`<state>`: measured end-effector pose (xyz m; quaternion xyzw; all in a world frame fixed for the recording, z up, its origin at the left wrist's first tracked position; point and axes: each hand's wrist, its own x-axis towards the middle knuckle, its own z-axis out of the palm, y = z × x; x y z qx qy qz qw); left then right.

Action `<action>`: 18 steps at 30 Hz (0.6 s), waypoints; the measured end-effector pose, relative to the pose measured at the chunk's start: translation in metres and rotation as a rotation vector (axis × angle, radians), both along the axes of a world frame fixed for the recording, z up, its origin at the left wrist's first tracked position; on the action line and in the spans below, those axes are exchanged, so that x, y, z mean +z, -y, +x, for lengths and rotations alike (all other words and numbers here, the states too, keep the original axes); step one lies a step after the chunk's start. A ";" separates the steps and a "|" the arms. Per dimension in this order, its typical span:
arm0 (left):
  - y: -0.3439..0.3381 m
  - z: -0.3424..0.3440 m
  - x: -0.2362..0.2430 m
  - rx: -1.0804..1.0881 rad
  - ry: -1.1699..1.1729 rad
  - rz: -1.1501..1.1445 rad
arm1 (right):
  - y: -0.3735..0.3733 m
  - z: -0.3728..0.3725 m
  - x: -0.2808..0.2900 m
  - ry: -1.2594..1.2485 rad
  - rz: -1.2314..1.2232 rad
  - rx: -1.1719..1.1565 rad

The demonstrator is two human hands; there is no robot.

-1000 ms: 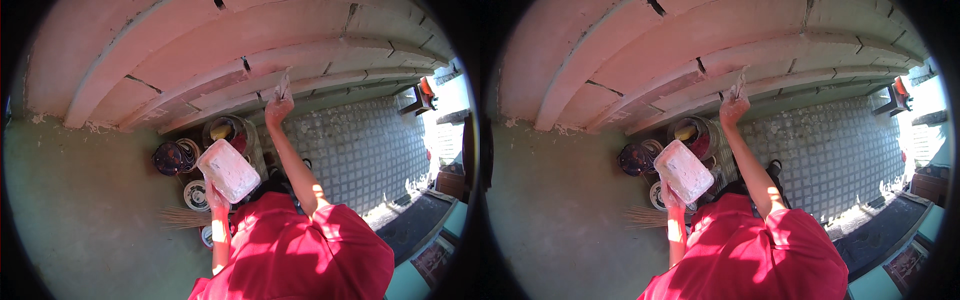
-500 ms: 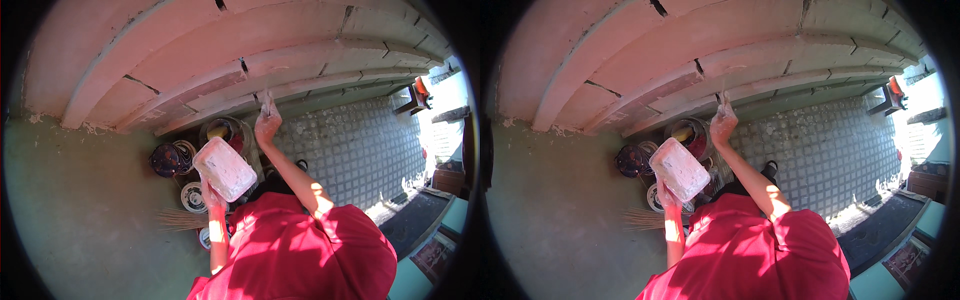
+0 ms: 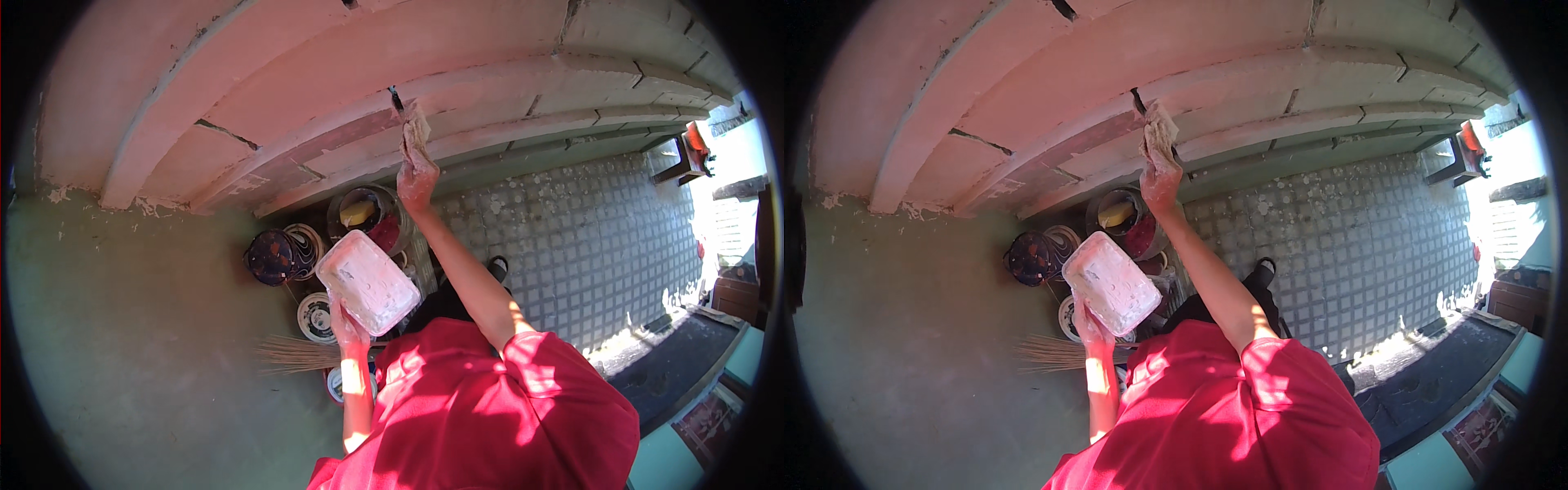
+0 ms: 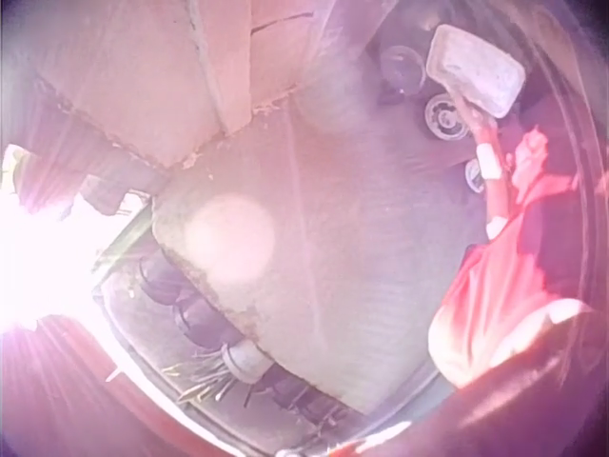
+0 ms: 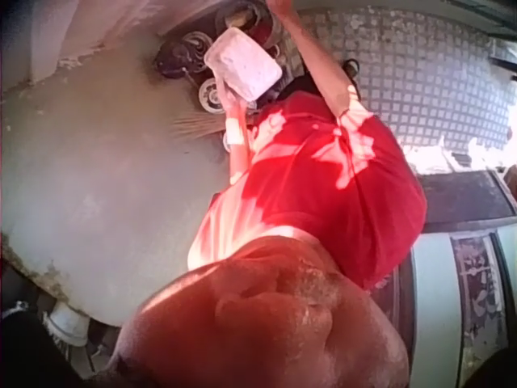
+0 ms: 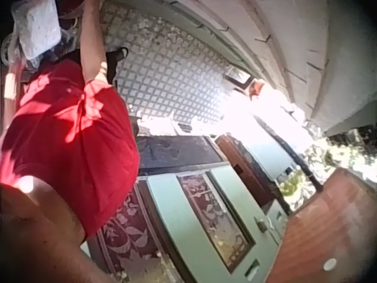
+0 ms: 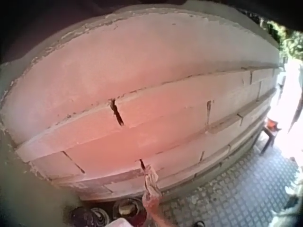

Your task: Plastering or filling cracks in a wall using a white paste and a cloth.

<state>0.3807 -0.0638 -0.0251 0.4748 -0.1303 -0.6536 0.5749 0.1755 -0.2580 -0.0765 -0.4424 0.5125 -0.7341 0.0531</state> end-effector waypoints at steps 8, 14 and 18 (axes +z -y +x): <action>-0.003 0.004 0.001 0.028 0.034 -0.007 | -0.016 -0.068 0.010 -0.016 0.045 -0.250; -0.009 0.003 -0.006 0.030 0.044 0.020 | 0.004 -0.038 -0.023 -0.095 0.041 -0.067; -0.008 0.006 -0.004 0.015 0.061 0.018 | -0.020 -0.024 -0.025 -0.240 0.034 0.077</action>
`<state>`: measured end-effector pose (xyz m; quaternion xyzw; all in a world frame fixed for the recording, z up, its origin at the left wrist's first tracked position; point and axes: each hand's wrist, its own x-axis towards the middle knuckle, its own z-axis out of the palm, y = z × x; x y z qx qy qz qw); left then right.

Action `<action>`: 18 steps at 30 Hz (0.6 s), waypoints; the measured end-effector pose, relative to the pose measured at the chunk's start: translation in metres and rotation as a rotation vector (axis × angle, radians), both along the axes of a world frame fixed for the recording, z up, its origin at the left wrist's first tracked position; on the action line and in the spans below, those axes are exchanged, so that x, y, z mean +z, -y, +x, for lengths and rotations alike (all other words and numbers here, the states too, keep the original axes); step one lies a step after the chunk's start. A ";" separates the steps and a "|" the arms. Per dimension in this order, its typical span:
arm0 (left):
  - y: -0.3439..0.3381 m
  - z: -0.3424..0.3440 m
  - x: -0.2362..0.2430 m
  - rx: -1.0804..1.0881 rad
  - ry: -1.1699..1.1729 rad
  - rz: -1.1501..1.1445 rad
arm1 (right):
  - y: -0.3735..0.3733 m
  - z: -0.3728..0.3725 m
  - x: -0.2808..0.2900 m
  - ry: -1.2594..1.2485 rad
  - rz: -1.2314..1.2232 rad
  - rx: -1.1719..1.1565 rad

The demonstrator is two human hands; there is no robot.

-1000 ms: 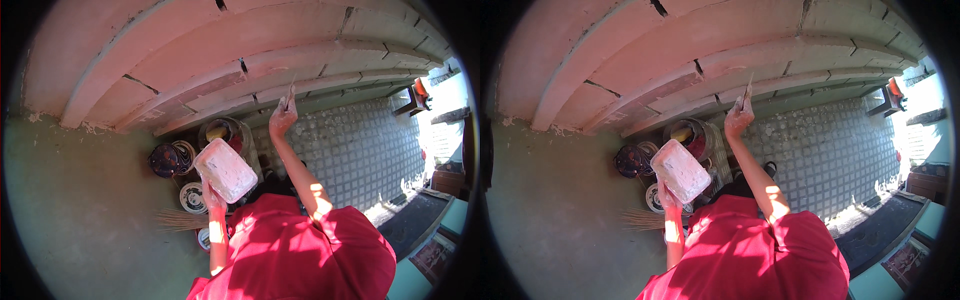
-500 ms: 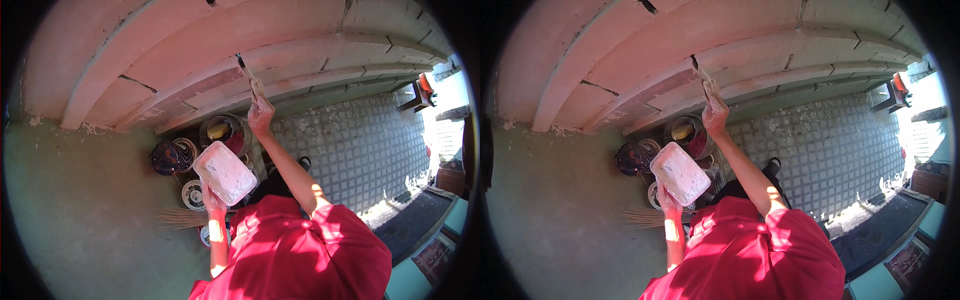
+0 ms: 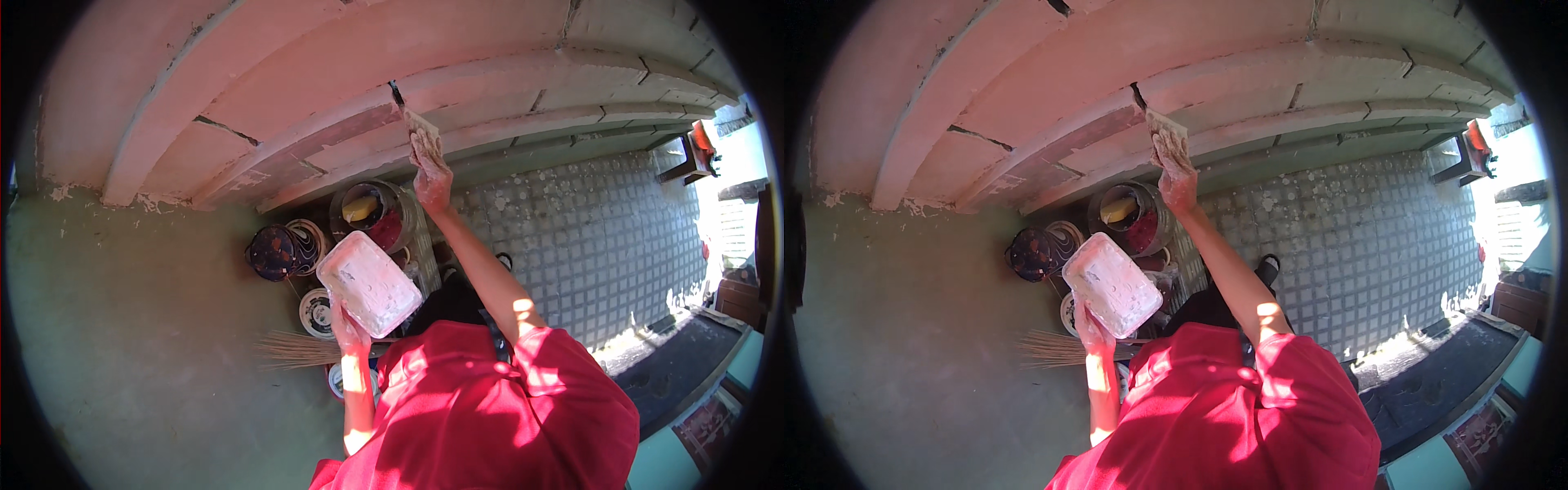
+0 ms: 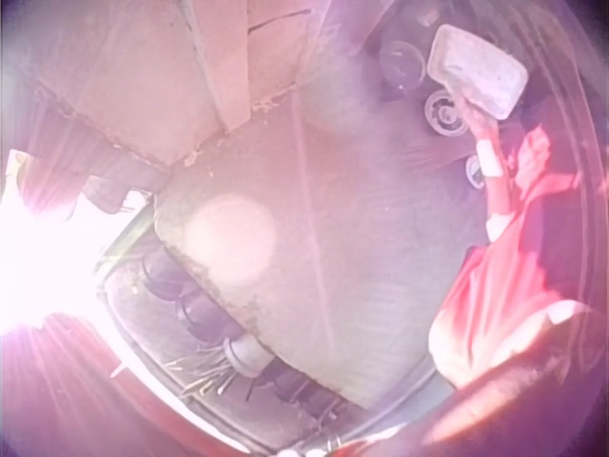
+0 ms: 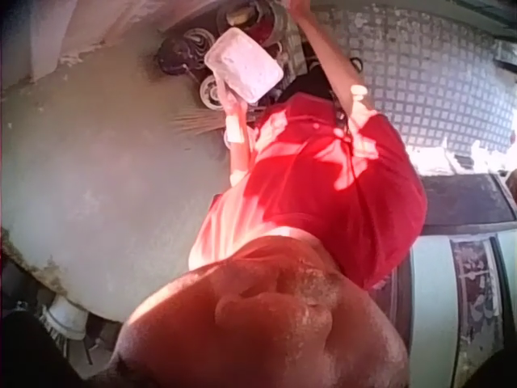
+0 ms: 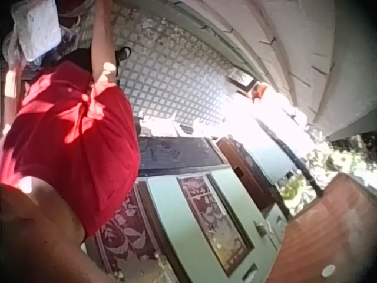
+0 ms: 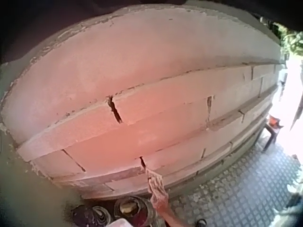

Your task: Plastering or filling cracks in a wall using a white paste and a cloth.

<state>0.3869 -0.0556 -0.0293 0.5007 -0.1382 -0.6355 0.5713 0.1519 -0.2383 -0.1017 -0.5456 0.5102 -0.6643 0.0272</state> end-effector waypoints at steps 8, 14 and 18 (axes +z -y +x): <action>-0.007 0.000 0.002 0.025 0.012 0.005 | 0.021 -0.050 0.002 0.010 -0.068 -0.320; -0.002 -0.003 0.002 0.020 -0.006 0.033 | 0.024 -0.016 -0.023 -0.092 0.069 -0.206; 0.002 -0.010 0.014 0.002 0.007 0.013 | -0.010 -0.017 -0.022 -0.060 0.063 -0.099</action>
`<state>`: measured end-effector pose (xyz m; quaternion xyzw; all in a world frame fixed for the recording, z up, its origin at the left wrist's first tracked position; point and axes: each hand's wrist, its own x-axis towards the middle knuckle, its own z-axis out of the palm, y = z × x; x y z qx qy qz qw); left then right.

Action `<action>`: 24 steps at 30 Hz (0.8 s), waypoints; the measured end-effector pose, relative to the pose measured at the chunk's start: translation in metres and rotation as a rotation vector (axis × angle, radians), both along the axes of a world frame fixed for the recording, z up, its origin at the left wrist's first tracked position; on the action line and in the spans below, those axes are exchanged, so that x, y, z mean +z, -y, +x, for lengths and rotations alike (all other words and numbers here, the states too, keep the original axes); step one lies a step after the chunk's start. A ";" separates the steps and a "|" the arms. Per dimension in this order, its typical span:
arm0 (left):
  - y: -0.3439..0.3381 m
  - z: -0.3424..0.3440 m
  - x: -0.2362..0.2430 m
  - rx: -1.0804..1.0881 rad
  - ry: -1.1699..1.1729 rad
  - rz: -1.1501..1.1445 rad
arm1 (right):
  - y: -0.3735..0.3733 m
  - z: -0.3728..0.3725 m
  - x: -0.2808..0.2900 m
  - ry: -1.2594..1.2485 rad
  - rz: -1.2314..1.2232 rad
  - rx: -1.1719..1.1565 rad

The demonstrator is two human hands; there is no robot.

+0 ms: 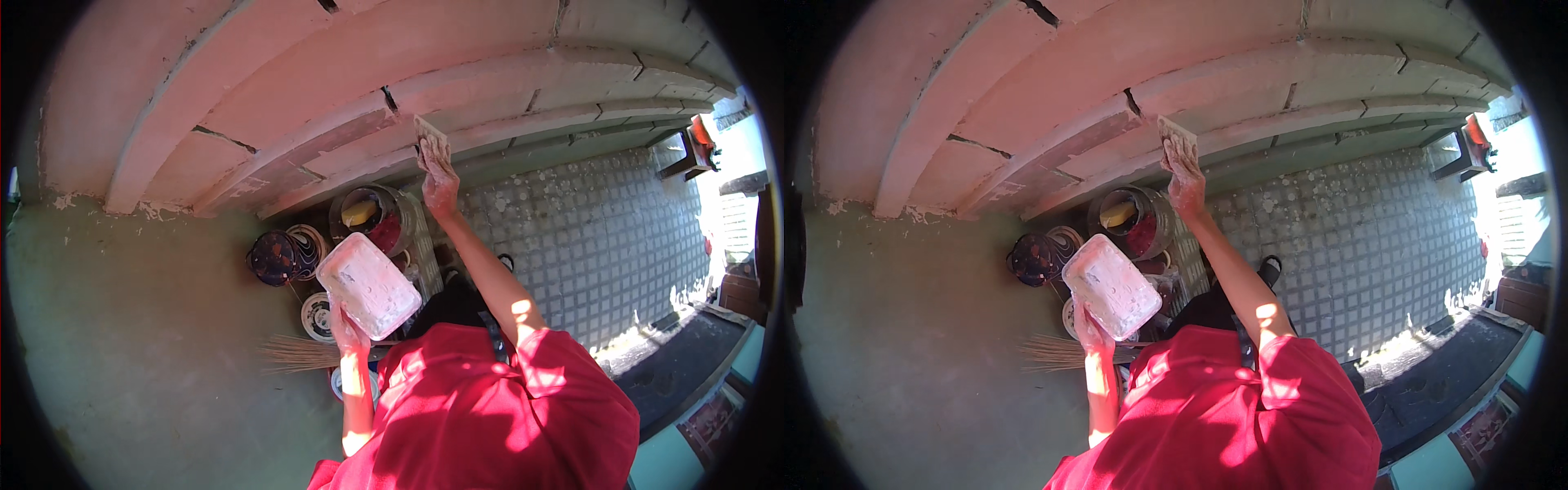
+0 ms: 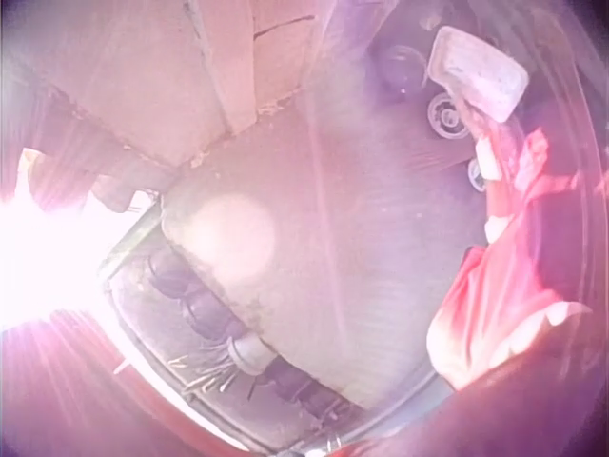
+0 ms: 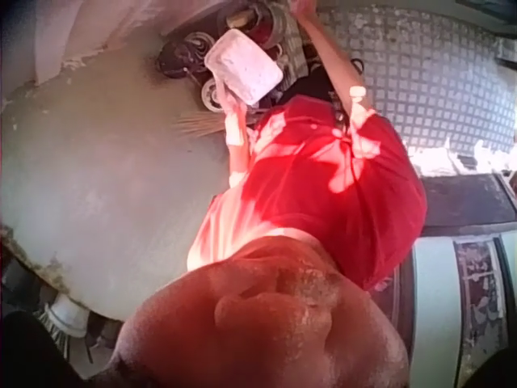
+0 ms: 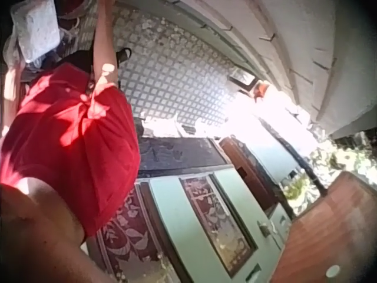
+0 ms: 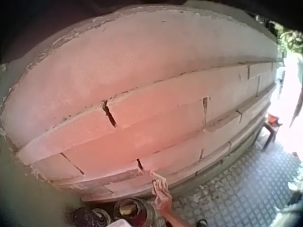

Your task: Plastering or filling cracks in a wall using a white paste and a cloth.

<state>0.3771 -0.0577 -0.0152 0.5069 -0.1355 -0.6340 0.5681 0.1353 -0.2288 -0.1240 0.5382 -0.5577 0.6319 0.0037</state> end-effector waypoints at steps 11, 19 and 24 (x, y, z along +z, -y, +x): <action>-0.001 -0.007 -0.011 -0.026 -0.011 -0.025 | 0.020 0.008 0.028 0.305 -0.126 -0.033; -0.008 -0.003 -0.008 0.093 -0.003 0.045 | -0.008 -0.072 0.005 1.088 -0.151 -0.172; -0.010 0.003 -0.018 0.108 -0.018 0.021 | 0.018 -0.088 0.025 1.092 -0.022 -0.156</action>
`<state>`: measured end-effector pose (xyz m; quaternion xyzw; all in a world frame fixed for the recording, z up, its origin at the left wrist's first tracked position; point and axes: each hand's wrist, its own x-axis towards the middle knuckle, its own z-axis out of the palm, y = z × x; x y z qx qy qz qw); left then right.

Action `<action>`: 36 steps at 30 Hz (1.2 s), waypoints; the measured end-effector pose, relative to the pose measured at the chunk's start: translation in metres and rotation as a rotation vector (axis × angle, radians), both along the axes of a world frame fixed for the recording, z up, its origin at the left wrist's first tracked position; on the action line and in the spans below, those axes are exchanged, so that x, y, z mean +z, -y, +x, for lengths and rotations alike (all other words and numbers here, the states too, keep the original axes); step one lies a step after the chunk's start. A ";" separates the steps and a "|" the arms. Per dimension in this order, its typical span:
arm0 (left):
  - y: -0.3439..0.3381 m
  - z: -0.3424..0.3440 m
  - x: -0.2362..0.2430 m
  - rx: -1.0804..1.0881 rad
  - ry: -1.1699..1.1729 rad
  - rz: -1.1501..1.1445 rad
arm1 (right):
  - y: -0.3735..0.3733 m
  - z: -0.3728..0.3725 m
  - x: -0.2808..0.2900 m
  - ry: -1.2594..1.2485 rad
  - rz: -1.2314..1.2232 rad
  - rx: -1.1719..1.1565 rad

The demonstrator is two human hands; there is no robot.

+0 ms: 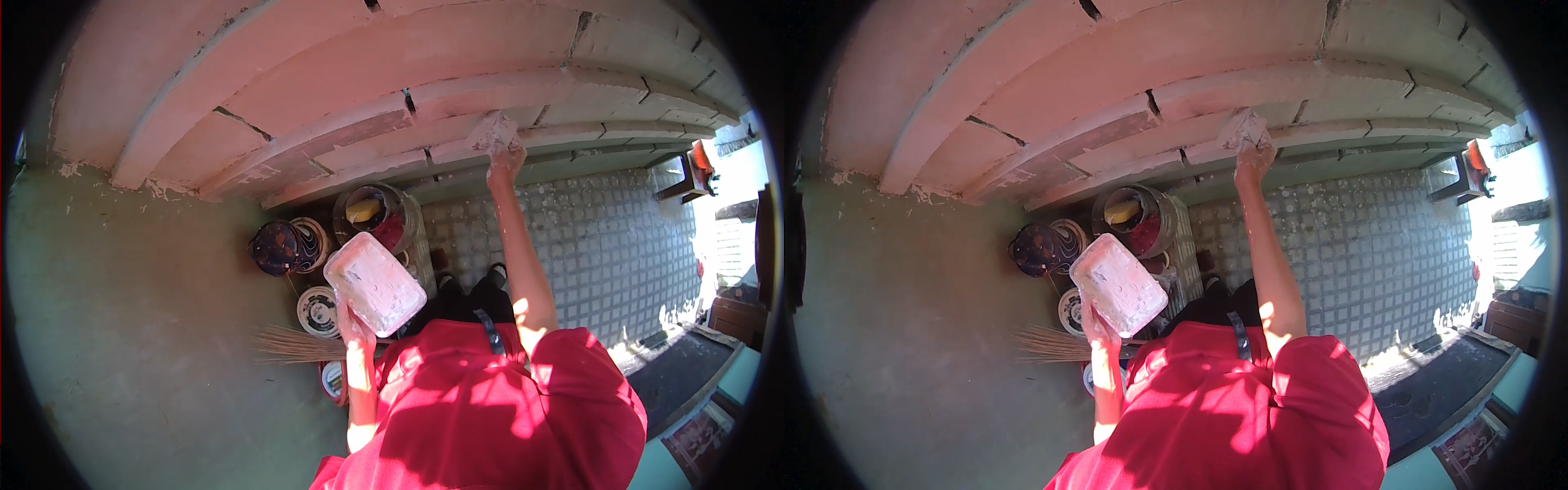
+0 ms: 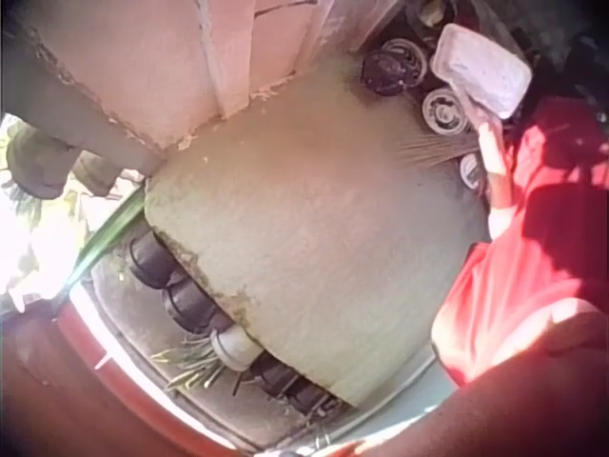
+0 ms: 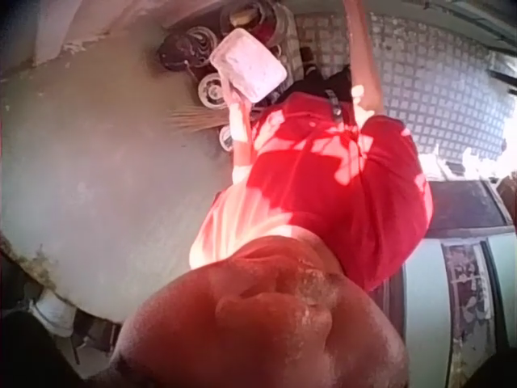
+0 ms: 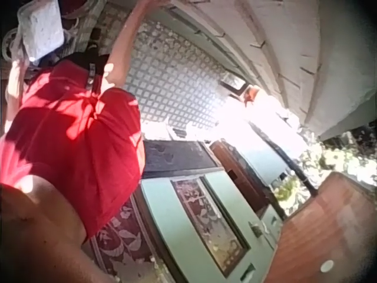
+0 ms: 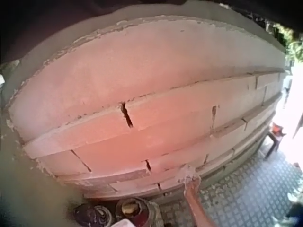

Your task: Plastering or filling cracks in a wall using a white paste and a cloth.

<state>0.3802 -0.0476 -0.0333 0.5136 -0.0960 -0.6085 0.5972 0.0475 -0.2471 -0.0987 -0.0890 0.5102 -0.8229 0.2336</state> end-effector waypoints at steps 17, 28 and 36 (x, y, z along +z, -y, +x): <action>0.011 -0.003 0.007 -0.088 -0.042 -0.092 | -0.033 0.032 0.008 -0.180 0.101 0.230; 0.007 -0.005 0.014 -0.023 -0.014 -0.007 | 0.043 0.119 0.025 -0.667 0.293 -0.154; 0.010 0.000 0.004 -0.077 0.003 -0.059 | -0.009 0.129 0.027 -0.694 -0.001 0.133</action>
